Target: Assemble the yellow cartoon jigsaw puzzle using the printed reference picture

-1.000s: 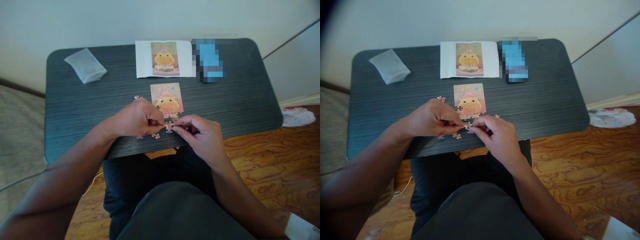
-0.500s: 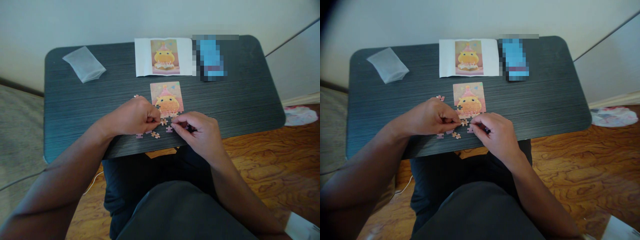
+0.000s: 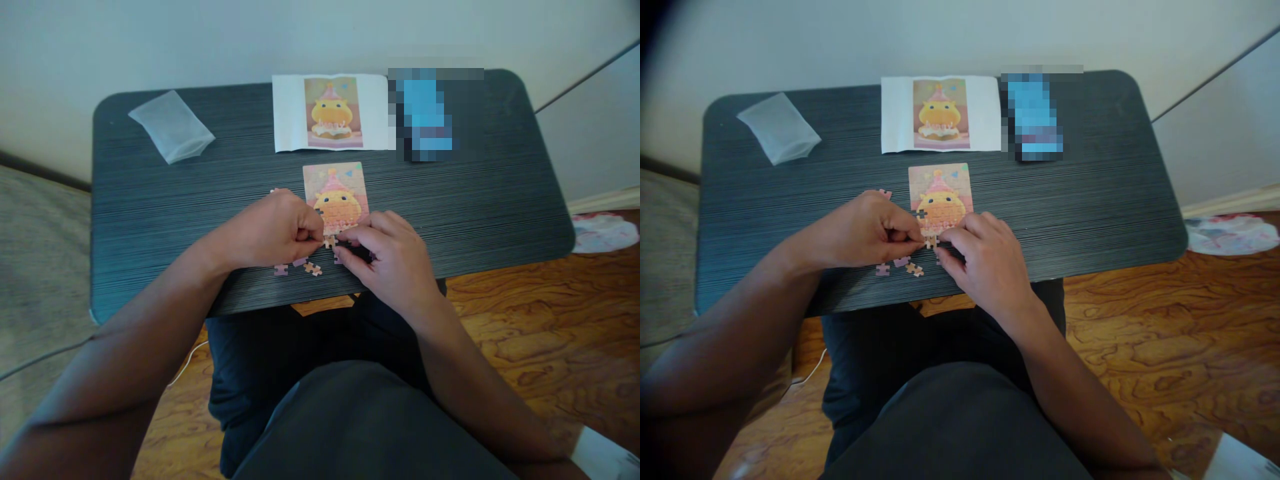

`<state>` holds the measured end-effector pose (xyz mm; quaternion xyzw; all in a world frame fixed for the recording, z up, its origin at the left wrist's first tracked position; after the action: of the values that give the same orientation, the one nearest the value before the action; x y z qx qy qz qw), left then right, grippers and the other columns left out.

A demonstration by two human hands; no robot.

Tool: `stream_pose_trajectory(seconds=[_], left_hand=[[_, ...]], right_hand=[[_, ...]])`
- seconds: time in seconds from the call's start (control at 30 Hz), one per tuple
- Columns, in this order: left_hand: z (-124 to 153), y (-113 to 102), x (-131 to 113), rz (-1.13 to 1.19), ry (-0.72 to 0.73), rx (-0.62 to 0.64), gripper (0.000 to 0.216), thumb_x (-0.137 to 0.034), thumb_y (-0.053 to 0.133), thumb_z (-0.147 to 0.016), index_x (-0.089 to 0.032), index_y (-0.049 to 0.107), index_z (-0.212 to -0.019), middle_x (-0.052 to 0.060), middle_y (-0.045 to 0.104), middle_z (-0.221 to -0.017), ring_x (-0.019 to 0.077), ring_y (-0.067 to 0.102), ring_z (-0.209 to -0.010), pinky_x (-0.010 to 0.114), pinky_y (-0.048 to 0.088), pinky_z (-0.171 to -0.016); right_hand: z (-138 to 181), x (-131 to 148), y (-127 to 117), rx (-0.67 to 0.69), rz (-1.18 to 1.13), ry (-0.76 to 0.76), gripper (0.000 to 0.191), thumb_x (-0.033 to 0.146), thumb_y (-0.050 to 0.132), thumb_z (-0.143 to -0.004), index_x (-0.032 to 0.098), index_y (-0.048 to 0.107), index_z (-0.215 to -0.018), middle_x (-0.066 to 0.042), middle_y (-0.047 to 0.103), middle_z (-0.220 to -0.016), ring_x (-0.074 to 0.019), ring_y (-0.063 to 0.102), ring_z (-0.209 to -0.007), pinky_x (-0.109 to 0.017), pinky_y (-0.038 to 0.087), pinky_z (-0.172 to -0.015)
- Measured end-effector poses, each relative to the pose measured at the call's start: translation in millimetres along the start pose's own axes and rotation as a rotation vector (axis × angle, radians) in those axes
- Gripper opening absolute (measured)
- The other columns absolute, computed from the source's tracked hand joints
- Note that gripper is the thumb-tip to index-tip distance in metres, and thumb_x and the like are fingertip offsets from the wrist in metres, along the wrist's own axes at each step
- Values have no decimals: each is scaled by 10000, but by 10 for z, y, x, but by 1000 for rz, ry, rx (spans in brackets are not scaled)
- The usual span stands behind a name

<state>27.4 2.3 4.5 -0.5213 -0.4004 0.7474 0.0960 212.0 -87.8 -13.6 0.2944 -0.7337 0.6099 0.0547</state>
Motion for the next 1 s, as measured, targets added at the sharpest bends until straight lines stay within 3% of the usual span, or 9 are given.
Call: stream_pose_trajectory(seconds=[0.4, 1.0], left_hand=[[-9, 3, -22, -85, -35, -27, 260, -227, 643, -902, -193, 690, -648, -106, 595, -470, 61, 552, -454, 309, 531, -916], [-9, -13, -57, -144, -49, -84, 247, -281, 676, -897, -192, 713, -670, -90, 575, -506, 66, 512, -513, 372, 468, -1067]], right_hand=[[-37, 41, 25, 57, -8, 49, 94, 273, 730, -1025, 215, 798, -1052, -68, 728, -988, -273, 645, -983, -426, 460, -894], [-92, 73, 6, 64, -66, 166, 41, 209, 776, -934, 200, 758, -970, -51, 721, -932, -265, 650, -939, -406, 446, -858]])
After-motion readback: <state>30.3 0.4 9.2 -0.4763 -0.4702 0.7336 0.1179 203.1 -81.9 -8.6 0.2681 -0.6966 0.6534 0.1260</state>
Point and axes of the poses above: each hand's wrist, its own z-axis away from the middle knuckle, its own y-axis out of the palm, x = y × z, the point moved 4 cm from there along -z, towards the middle knuckle
